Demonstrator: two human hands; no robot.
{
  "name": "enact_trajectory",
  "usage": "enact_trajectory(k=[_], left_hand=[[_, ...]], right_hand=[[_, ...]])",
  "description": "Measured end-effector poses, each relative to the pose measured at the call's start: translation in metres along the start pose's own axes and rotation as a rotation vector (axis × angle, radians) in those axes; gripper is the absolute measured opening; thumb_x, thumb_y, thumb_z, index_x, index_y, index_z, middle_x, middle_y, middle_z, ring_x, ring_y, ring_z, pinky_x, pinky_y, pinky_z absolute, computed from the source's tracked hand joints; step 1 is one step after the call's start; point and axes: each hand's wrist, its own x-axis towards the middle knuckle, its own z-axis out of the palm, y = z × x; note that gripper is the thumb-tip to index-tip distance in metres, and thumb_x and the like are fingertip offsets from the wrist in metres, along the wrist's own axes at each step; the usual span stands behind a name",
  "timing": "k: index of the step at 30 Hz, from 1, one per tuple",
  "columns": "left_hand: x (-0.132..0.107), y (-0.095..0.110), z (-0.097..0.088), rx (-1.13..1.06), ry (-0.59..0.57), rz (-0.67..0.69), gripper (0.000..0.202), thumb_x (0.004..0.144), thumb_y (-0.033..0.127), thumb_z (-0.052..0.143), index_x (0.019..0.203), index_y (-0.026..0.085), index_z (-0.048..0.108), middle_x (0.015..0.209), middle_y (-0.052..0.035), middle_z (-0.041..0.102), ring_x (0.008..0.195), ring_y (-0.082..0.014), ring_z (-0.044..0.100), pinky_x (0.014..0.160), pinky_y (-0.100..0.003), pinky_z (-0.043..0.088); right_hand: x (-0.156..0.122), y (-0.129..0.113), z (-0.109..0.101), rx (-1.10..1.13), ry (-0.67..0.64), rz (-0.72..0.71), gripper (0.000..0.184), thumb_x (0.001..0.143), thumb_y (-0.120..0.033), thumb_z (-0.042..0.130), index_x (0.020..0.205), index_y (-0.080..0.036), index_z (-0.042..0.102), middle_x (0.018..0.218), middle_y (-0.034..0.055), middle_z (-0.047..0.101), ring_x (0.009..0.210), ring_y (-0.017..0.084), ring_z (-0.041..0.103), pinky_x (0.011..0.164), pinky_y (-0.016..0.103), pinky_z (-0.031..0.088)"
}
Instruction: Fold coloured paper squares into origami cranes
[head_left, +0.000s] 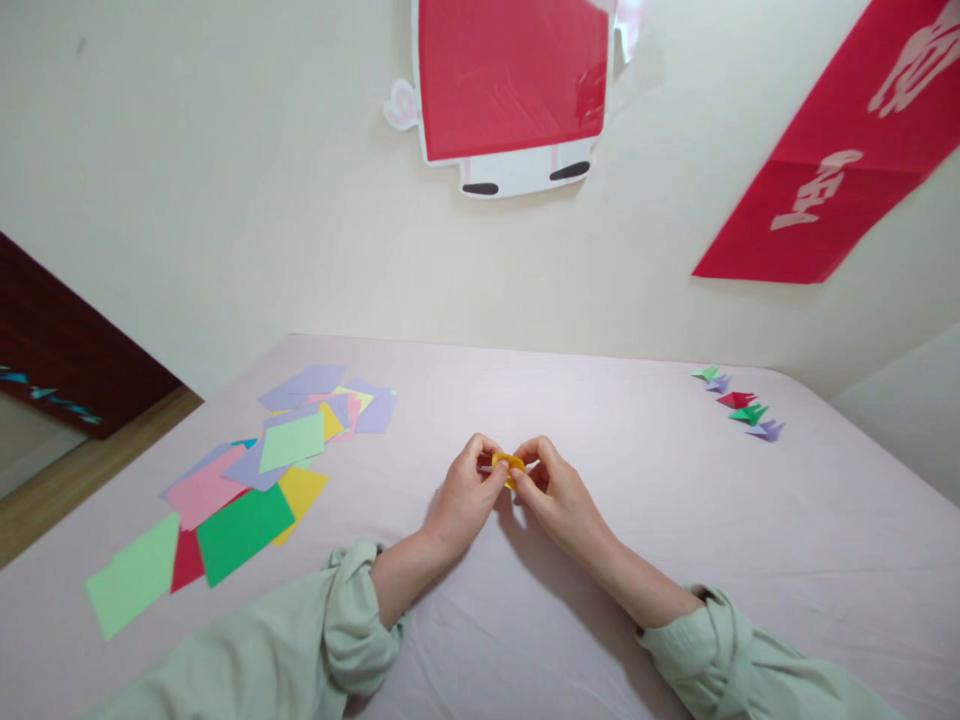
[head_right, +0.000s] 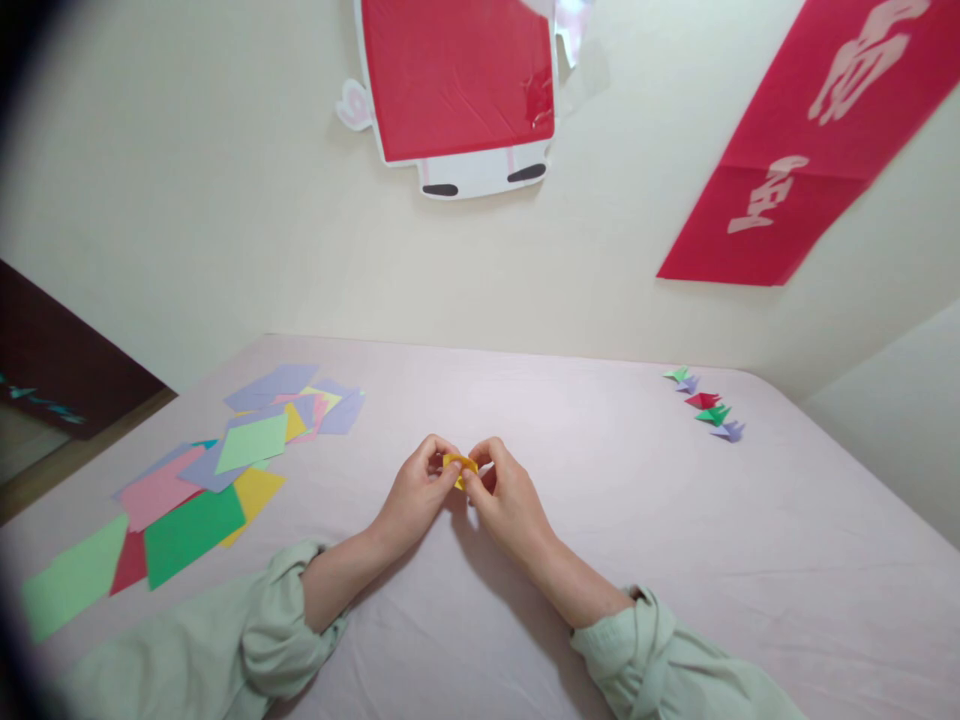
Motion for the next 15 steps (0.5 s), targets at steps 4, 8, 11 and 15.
enact_trajectory(k=[4,8,11,15], left_hand=[[-0.0005,-0.003,0.0006,0.006,-0.019,-0.008,0.005,0.083,0.018,0.054,0.083,0.019,0.049,0.083,0.0018,0.057,0.077,-0.0128,0.06,0.072,-0.025,0.048],[-0.0023,-0.0042,0.0016,0.01,-0.057,0.004,0.006,0.082,0.017,0.054,0.085,0.02,0.049,0.085,0.0012,0.057,0.08,-0.0138,0.06,0.073,-0.027,0.048],[-0.0033,-0.0021,0.0016,0.041,-0.058,0.006,0.005,0.082,0.016,0.052,0.084,0.02,0.05,0.084,0.0015,0.057,0.079,-0.0134,0.059,0.072,-0.026,0.047],[-0.0025,0.0005,0.0012,0.046,-0.05,-0.016,0.006,0.081,0.014,0.051,0.083,0.02,0.05,0.082,0.0022,0.056,0.076,-0.0124,0.058,0.069,-0.024,0.046]], right_hand=[[0.0003,0.0047,0.0,-0.067,0.051,-0.036,0.002,0.087,-0.021,0.047,0.086,-0.022,0.049,0.073,-0.0028,0.056,0.058,0.013,0.053,0.055,0.025,0.038],[0.0007,0.0089,-0.001,-0.158,0.06,-0.124,0.008,0.085,-0.015,0.046,0.086,-0.021,0.051,0.08,-0.0003,0.056,0.068,0.015,0.053,0.061,0.026,0.039],[0.0003,0.0102,-0.0013,-0.179,0.043,-0.18,0.012,0.084,-0.012,0.045,0.089,-0.022,0.051,0.084,0.0007,0.055,0.072,0.016,0.053,0.064,0.027,0.04],[0.0005,0.0089,-0.0016,-0.178,0.021,-0.259,0.019,0.084,-0.007,0.043,0.091,-0.022,0.053,0.089,0.0027,0.054,0.08,0.017,0.053,0.068,0.029,0.041]])
